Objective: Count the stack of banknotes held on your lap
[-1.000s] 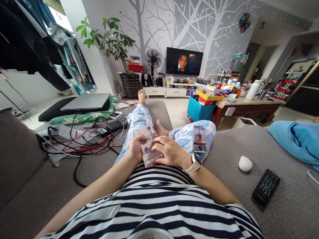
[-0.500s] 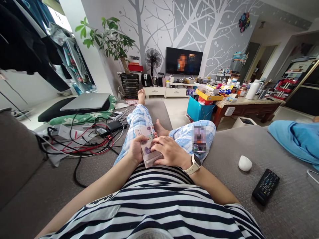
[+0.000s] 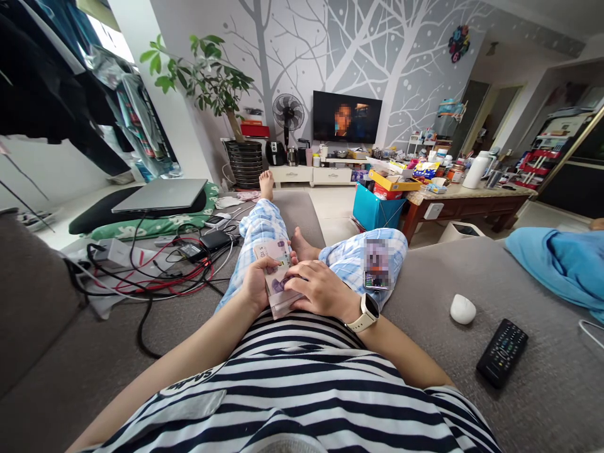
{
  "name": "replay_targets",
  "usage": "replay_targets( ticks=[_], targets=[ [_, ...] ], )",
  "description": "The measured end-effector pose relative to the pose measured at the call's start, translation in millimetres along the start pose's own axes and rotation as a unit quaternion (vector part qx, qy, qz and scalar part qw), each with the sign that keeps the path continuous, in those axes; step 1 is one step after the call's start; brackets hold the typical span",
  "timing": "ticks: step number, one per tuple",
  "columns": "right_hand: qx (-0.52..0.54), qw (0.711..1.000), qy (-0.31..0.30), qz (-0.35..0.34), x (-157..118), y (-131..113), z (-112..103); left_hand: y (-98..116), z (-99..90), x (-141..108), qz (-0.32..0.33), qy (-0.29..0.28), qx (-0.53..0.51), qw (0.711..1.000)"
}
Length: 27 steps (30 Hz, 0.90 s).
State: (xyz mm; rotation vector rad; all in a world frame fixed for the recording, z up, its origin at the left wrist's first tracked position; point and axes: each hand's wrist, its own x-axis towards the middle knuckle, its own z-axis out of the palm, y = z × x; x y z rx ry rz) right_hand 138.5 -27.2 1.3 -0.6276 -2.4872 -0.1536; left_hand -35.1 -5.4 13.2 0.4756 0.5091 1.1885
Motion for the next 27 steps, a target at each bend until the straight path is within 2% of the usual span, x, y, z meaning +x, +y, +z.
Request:
replay_targets(
  ticks=[11,13,15,18,20,22,23,27],
  targets=[
    [0.014,1.0,0.009,-0.019,-3,-10,0,4,3.6,-5,0.016,0.002,0.04,0.999],
    [0.061,0.997,0.04,0.014,-3,-11,1,3,3.6,-4,0.033,0.005,0.028,0.999],
    [0.128,0.983,0.097,0.093,-2,-9,4,0,4.0,-4,0.055,0.007,0.017,0.998],
    [0.215,0.933,0.169,0.236,2,-2,9,-2,6.2,-5,0.071,-0.001,0.001,0.997],
    [0.252,0.901,0.181,0.304,4,3,14,-3,8.2,-6,0.066,-0.014,-0.008,0.998],
    [0.315,0.863,0.167,0.359,7,7,19,-2,9.5,-6,0.081,-0.022,-0.018,0.996],
    [0.368,0.835,0.151,0.381,8,8,21,-2,9.6,-6,0.095,-0.023,-0.021,0.995],
    [0.591,0.687,0.09,0.413,11,7,30,-4,7.3,-3,0.121,-0.029,-0.023,0.992]
  ],
)
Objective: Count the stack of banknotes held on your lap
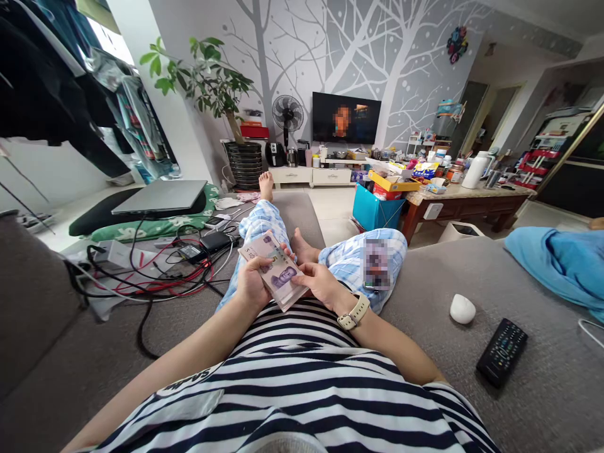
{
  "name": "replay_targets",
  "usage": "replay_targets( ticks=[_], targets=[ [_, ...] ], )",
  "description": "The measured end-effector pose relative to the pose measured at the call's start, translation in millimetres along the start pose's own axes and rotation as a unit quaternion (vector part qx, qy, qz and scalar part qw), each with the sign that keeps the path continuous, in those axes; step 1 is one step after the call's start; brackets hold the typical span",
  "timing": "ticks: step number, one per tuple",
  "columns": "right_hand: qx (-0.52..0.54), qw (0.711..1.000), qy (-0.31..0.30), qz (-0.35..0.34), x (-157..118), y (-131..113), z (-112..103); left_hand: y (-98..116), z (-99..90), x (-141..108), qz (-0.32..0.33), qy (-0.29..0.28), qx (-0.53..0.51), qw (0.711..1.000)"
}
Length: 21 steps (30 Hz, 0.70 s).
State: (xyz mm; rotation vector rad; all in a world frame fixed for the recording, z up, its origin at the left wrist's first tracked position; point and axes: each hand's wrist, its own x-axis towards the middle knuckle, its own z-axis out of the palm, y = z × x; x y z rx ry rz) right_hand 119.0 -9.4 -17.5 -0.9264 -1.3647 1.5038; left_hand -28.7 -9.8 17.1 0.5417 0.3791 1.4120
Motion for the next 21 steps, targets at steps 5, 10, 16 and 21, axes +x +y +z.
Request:
replay_targets(
  ticks=[5,10,16,21],
  targets=[
    [0.107,0.994,-0.016,0.016,-2,-3,2,2,1.1,-4,0.019,-0.03,0.038,0.999],
    [0.13,0.989,-0.034,0.064,-6,-9,-2,13,1.7,-3,0.083,-0.086,0.05,0.992],
    [0.056,0.993,-0.097,0.046,-5,-19,3,14,-3.5,0,0.079,-0.124,0.064,0.987],
    [0.035,0.994,-0.09,-0.041,6,-30,10,16,3.8,-1,0.085,-0.118,0.108,0.983]
  ],
)
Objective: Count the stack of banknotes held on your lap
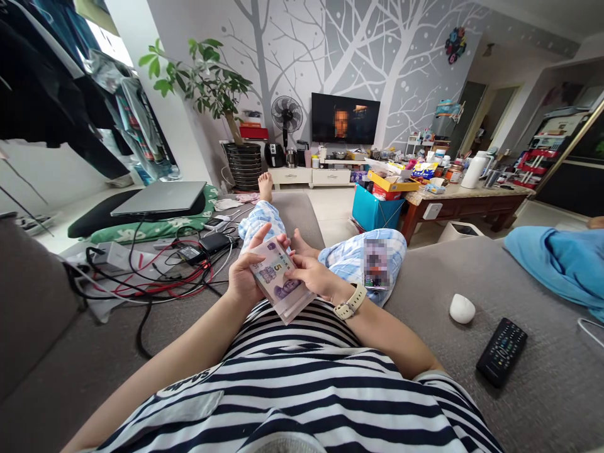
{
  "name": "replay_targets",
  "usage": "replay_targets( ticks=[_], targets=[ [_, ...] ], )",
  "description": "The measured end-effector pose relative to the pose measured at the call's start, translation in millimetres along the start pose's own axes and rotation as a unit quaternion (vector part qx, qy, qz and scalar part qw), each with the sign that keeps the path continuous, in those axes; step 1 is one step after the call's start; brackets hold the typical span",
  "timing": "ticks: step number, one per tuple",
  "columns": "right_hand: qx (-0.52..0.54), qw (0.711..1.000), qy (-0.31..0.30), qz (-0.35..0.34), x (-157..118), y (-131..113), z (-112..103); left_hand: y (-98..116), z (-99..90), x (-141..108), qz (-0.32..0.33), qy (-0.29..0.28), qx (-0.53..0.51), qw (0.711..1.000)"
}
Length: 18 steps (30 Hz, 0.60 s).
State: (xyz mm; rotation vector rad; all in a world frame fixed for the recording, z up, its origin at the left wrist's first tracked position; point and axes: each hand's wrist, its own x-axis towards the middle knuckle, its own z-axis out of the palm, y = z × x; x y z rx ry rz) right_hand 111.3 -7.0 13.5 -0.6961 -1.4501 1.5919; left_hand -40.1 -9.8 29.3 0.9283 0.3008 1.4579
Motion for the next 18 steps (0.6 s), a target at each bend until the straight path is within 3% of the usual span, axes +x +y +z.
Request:
replay_targets(
  ticks=[4,8,12,18],
  targets=[
    [-0.049,0.991,0.082,-0.096,5,-6,-3,10,0.8,3,-0.03,0.064,0.118,0.99],
    [-0.137,0.946,0.206,-0.211,-4,-6,-3,15,2.2,-6,-0.085,0.139,0.232,0.959],
    [-0.118,0.929,0.242,-0.255,-15,6,5,6,11.2,-18,-0.106,0.079,0.161,0.978],
    [-0.069,0.936,0.251,-0.237,-16,22,10,-15,12.2,-22,-0.164,0.04,0.09,0.981]
  ],
)
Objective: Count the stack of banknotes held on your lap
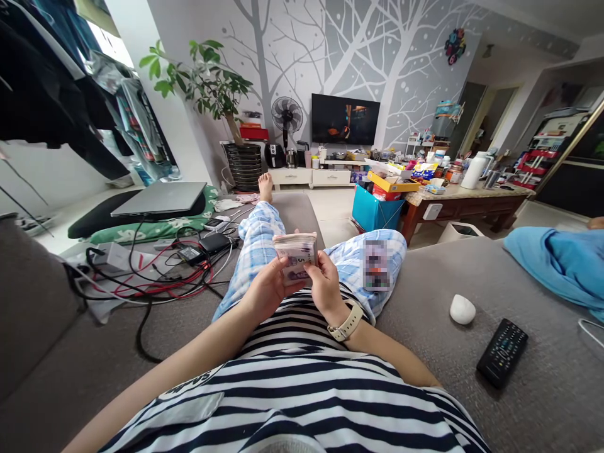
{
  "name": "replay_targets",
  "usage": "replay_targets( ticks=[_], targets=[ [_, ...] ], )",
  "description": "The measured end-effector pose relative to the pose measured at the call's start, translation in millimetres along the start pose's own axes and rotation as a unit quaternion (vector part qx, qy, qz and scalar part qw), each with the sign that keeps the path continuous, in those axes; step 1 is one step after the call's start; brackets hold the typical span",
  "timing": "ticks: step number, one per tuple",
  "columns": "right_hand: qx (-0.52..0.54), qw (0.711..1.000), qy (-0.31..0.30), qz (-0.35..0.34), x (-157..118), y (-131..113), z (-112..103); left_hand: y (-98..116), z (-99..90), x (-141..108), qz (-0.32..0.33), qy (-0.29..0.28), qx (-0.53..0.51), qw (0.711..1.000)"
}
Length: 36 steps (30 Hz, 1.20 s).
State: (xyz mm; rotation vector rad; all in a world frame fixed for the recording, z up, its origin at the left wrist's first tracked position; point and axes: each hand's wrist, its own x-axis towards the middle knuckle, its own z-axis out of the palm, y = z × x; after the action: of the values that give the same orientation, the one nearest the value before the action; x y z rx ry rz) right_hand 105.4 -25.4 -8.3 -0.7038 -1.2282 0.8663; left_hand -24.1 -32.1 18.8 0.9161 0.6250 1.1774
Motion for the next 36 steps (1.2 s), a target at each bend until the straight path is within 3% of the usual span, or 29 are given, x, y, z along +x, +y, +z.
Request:
replay_targets(
  ticks=[4,8,14,21,26,32,36],
  targets=[
    [-0.083,0.997,0.002,0.001,2,2,-3,-11,-1.4,3,-0.017,0.024,-0.021,0.999],
    [-0.148,0.986,0.057,-0.043,4,2,-6,-18,-0.8,2,-0.022,0.026,0.002,0.999],
    [-0.036,0.999,0.033,-0.009,1,1,-2,-22,-2.0,1,-0.023,-0.028,0.058,0.998],
    [-0.058,0.997,0.045,-0.039,-6,1,2,-24,3.9,-5,0.019,-0.071,0.058,0.996],
    [-0.082,0.995,0.049,-0.033,-7,-2,2,-27,-1.1,-4,0.043,-0.049,0.11,0.992],
    [-0.047,0.998,0.035,-0.013,-4,-6,0,-22,-3.0,-3,0.01,-0.008,0.109,0.994],
    [-0.019,0.999,0.046,0.003,-1,-5,-3,-21,-3.3,-2,-0.016,-0.014,0.101,0.995]
  ],
)
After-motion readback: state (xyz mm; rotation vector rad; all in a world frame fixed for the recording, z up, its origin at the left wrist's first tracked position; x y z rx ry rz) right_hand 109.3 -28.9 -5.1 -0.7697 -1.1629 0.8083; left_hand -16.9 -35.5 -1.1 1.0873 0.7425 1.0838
